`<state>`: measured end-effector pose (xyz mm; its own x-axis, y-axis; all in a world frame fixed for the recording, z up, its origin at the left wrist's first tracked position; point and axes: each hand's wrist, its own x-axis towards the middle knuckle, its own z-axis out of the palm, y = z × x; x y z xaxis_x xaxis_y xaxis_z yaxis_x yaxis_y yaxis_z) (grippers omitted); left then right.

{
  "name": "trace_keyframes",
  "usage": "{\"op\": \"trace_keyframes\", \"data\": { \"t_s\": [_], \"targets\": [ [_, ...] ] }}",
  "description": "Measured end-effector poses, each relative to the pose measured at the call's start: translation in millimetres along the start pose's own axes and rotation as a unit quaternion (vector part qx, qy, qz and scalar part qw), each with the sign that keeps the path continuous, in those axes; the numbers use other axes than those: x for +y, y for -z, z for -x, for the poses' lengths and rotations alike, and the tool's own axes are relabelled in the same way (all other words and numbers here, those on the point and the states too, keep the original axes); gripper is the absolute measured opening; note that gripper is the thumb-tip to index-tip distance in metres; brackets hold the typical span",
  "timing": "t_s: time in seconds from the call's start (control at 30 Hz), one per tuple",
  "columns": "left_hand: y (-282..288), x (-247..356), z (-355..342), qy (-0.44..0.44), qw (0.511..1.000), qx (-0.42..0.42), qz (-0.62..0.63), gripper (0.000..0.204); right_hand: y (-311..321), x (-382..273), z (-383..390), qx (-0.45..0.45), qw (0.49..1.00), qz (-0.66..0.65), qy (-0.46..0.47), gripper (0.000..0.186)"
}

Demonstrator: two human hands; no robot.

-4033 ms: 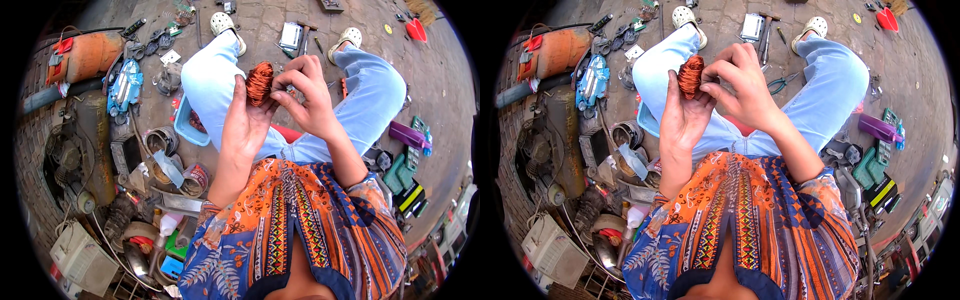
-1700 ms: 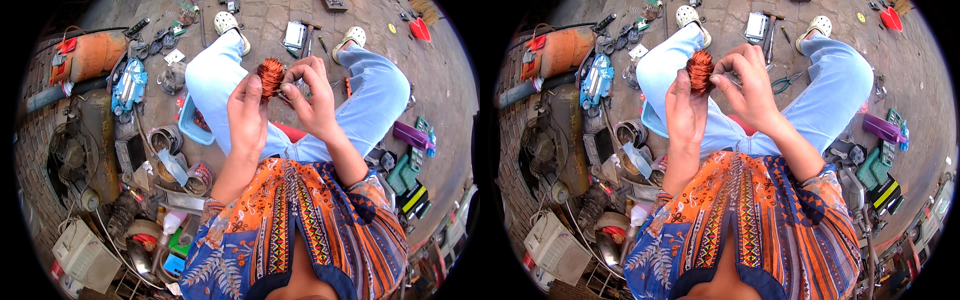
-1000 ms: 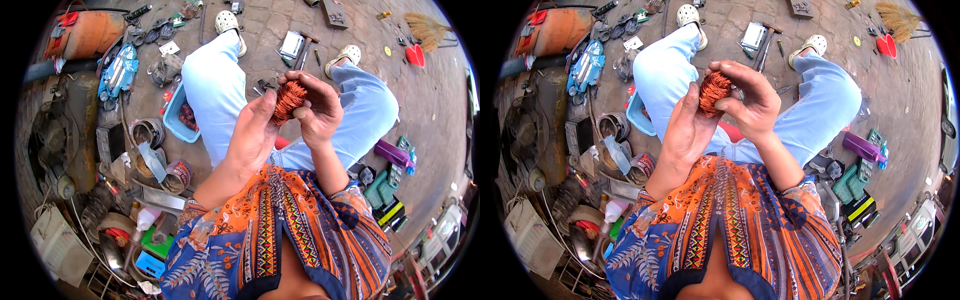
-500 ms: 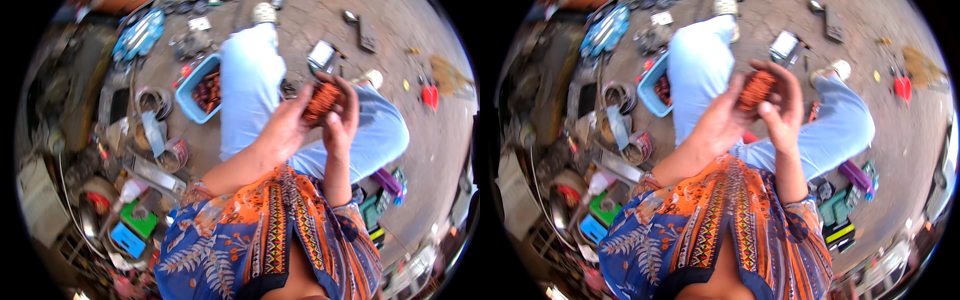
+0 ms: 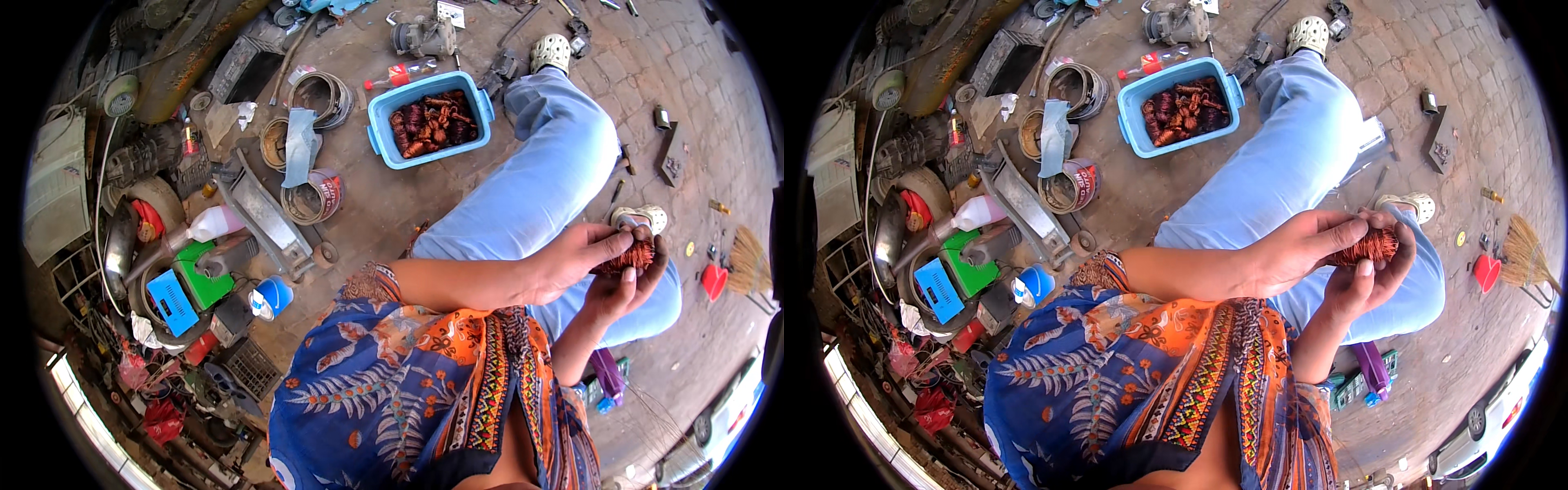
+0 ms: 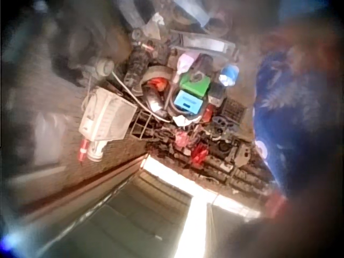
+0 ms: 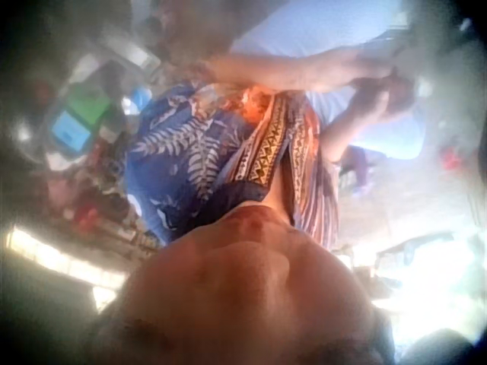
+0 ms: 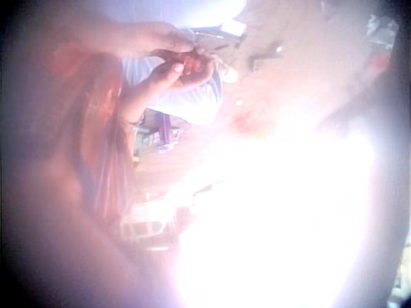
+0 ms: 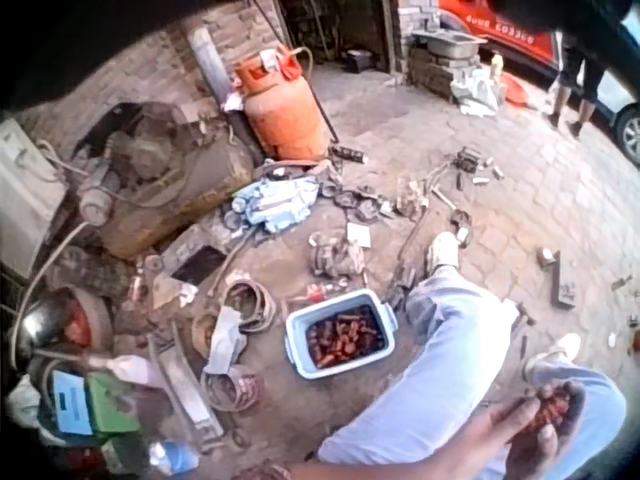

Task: The person sits on the ground and handles a copper wire coil and a motor housing. They manipulate the coil with both hands, then use a screwdriver to adjust parts of the motor housing.

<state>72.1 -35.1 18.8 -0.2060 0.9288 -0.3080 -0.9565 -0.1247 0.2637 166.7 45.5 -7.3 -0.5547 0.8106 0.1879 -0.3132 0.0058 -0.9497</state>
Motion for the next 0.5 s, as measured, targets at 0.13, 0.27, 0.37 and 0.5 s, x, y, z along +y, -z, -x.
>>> {"op": "trace_keyframes", "data": {
  "t_s": [0.13, 0.27, 0.37, 0.5],
  "targets": [
    [0.1, -4.4, -2.4, -0.019, 1.000, 0.004, -0.020, 0.034, 5.9, 2.9, -7.1, -0.041, 0.998, -0.032, 0.016, 0.055],
    [1.4, -5.1, -6.6, -0.026, 0.998, -0.010, -0.055, 0.032, -0.7, -1.5, -10.1, -0.034, 0.999, 0.003, 0.030, 0.052],
    [3.3, -4.9, -5.8, -0.042, 0.995, -0.024, -0.086, 0.030, -2.8, -2.6, -10.3, -0.034, 0.998, 0.029, 0.033, 0.046],
    [0.4, -7.3, -8.7, -0.055, 0.992, -0.049, -0.100, 0.028, -0.8, -1.6, -9.0, -0.013, 0.998, 0.028, 0.049, 0.045]
  ]
}}
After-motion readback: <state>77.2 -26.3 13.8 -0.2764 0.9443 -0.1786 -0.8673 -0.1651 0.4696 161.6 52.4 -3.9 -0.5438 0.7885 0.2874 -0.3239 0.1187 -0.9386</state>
